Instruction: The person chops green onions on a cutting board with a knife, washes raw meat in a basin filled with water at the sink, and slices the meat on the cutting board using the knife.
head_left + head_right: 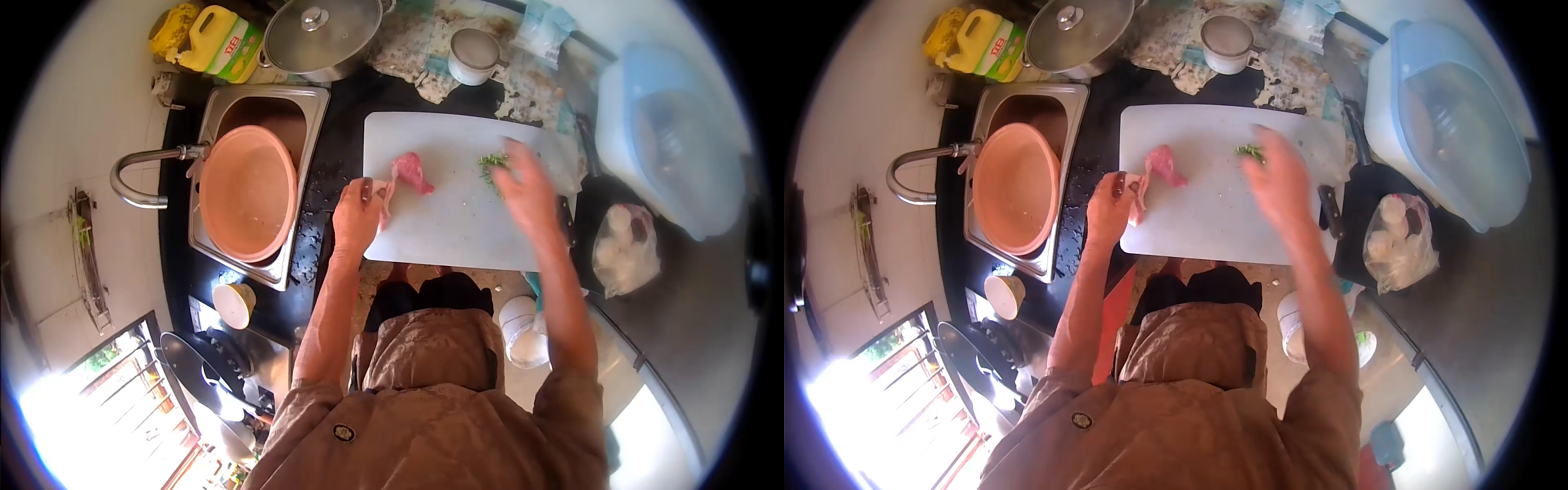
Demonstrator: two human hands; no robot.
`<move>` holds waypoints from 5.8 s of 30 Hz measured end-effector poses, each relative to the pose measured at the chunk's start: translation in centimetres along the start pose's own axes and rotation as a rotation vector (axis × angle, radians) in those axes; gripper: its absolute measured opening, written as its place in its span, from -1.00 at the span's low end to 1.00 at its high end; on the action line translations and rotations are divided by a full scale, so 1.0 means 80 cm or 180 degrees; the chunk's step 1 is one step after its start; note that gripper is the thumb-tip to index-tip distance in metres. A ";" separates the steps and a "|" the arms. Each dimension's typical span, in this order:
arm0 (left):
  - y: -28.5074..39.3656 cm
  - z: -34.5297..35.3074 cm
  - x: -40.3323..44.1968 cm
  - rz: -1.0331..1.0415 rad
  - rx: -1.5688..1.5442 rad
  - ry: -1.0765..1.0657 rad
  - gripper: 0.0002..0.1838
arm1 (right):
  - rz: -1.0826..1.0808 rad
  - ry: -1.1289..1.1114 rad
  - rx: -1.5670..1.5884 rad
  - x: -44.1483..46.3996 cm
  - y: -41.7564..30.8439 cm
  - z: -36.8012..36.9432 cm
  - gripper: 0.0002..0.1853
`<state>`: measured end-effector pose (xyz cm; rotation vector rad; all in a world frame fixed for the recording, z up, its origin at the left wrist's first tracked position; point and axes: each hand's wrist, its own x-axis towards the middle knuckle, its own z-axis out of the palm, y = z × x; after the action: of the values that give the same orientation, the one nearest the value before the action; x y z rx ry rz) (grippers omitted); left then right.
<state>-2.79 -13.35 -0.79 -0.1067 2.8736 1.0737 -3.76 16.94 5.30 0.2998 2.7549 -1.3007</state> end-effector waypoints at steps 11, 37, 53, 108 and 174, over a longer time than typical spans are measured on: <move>0.032 0.002 -0.021 -0.0454 0.0628 0.0335 -0.54 | 0.0715 0.0034 -0.1816 -0.070 0.186 -0.078 -0.24; 0.004 0.038 0.008 0.0215 0.0478 0.0579 -0.82 | 0.0000 -0.1050 0.0303 -0.100 -0.049 0.102 -0.50; -0.001 0.019 -0.013 -0.0420 -0.1320 0.0780 -0.69 | 0.0300 -0.0911 0.0565 -0.061 -0.050 0.116 -0.59; 0.007 0.024 -0.049 -0.1278 -0.0542 -0.0169 -0.57 | 0.0083 -0.1567 0.0409 -0.141 -0.054 0.075 -0.72; 0.031 -0.102 -0.055 -0.1834 -0.3934 0.0045 -0.78 | 0.2223 -0.3052 0.4272 -0.117 -0.054 0.098 -0.39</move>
<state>1.00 -16.66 7.35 -0.8864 1.5348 2.3595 4.40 6.87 5.07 0.4429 0.6540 -2.0068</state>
